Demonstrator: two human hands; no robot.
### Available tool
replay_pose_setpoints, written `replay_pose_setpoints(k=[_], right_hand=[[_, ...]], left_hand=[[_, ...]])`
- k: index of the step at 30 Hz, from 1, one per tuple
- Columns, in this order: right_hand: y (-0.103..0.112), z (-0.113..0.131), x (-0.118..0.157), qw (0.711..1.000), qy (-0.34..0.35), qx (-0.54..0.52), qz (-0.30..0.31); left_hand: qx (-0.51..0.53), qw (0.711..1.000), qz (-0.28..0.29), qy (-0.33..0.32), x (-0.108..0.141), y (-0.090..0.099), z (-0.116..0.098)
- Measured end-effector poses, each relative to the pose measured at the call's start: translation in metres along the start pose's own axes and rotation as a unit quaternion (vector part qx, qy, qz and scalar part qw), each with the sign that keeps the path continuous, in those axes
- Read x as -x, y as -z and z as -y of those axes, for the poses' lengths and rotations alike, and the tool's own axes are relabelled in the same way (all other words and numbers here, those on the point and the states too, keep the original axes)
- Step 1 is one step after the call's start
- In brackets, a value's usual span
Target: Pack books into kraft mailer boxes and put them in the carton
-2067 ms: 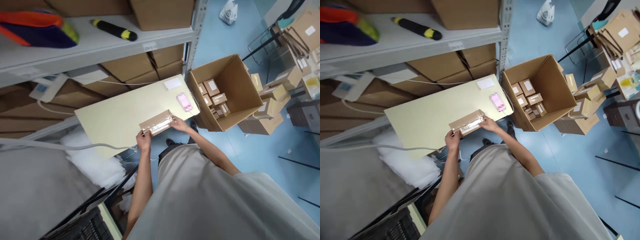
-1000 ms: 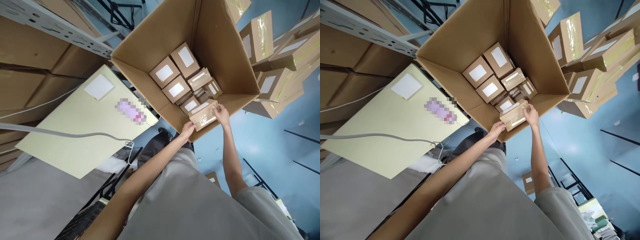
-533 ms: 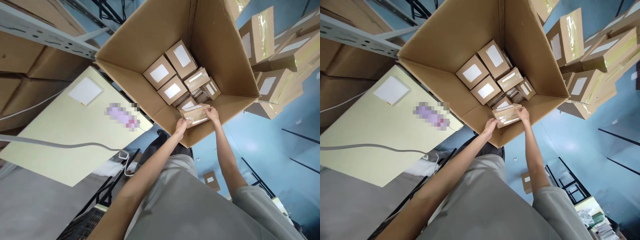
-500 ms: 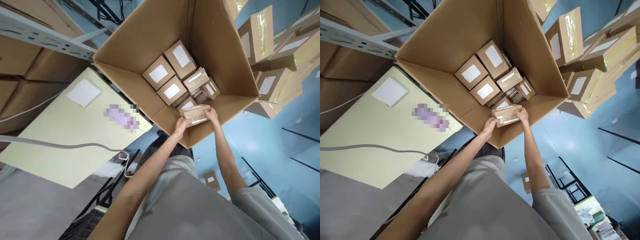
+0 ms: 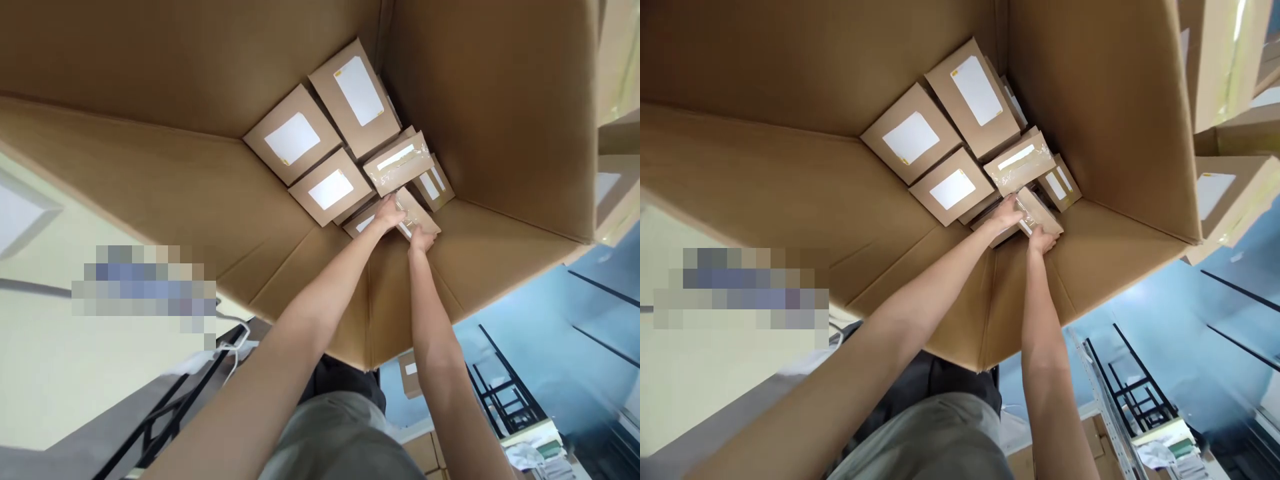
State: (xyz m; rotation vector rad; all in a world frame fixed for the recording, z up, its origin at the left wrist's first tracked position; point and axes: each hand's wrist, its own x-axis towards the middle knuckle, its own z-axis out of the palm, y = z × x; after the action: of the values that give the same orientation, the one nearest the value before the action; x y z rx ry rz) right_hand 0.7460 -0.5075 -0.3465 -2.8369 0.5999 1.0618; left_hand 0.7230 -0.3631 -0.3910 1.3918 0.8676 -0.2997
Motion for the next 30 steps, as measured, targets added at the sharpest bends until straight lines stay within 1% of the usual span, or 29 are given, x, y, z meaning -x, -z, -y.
replay_pose_setpoints(k=[2,3,4,6,8,9,11,13,15,17,19,23,25,26,28,30], right_hand=[[-0.015,0.004,-0.013,0.995,-0.067,-0.070,-0.033],[-0.021,0.006,-0.019,0.989,-0.086,-0.106,-0.053],[-0.026,0.007,-0.025,0.984,-0.094,-0.134,-0.069],[-0.032,0.006,-0.035,0.982,-0.081,-0.152,-0.081],[-0.034,0.005,-0.042,0.984,-0.061,-0.147,-0.076],[-0.034,0.005,-0.044,0.985,-0.051,-0.145,-0.074],[-0.032,0.005,-0.043,0.987,-0.036,-0.140,-0.068],[-0.029,0.007,-0.035,0.988,-0.022,-0.142,-0.053],[-0.024,0.013,-0.020,0.988,-0.001,-0.154,-0.029],[-0.015,0.020,0.000,0.985,0.027,-0.171,-0.005],[-0.001,0.029,0.024,0.980,0.061,-0.189,0.011],[0.040,0.044,0.081,0.964,0.151,-0.217,0.041],[0.064,0.047,0.112,0.950,0.212,-0.223,0.051],[0.075,0.047,0.128,0.940,0.250,-0.225,0.055],[0.095,0.048,0.161,0.908,0.342,-0.233,0.066],[0.109,0.050,0.199,0.870,0.420,-0.242,0.083]], left_hand=[[-0.029,0.999,0.028,0.022,-0.022,-0.005,-0.001],[-0.047,0.997,0.045,0.028,-0.030,-0.007,-0.001],[-0.065,0.996,0.060,0.027,-0.037,-0.009,-0.001],[-0.099,0.991,0.085,0.014,-0.045,-0.012,-0.001],[-0.120,0.988,0.093,-0.003,-0.045,-0.016,0.000],[-0.124,0.988,0.093,-0.005,-0.042,-0.018,0.000],[-0.123,0.988,0.089,0.010,-0.025,-0.022,-0.002],[-0.095,0.992,0.073,0.043,0.001,-0.024,-0.007],[-0.045,0.995,0.040,0.076,0.034,-0.020,-0.017],[0.001,0.995,0.002,0.095,0.069,-0.011,-0.030],[0.025,0.995,-0.025,0.093,0.101,0.004,-0.046],[0.088,0.991,-0.079,0.062,0.159,0.044,-0.087],[0.120,0.986,-0.107,0.041,0.190,0.068,-0.107],[0.136,0.983,-0.122,0.028,0.206,0.081,-0.115],[0.176,0.974,-0.145,-0.008,0.243,0.112,-0.127],[0.221,0.959,-0.167,-0.052,0.285,0.149,-0.131]])
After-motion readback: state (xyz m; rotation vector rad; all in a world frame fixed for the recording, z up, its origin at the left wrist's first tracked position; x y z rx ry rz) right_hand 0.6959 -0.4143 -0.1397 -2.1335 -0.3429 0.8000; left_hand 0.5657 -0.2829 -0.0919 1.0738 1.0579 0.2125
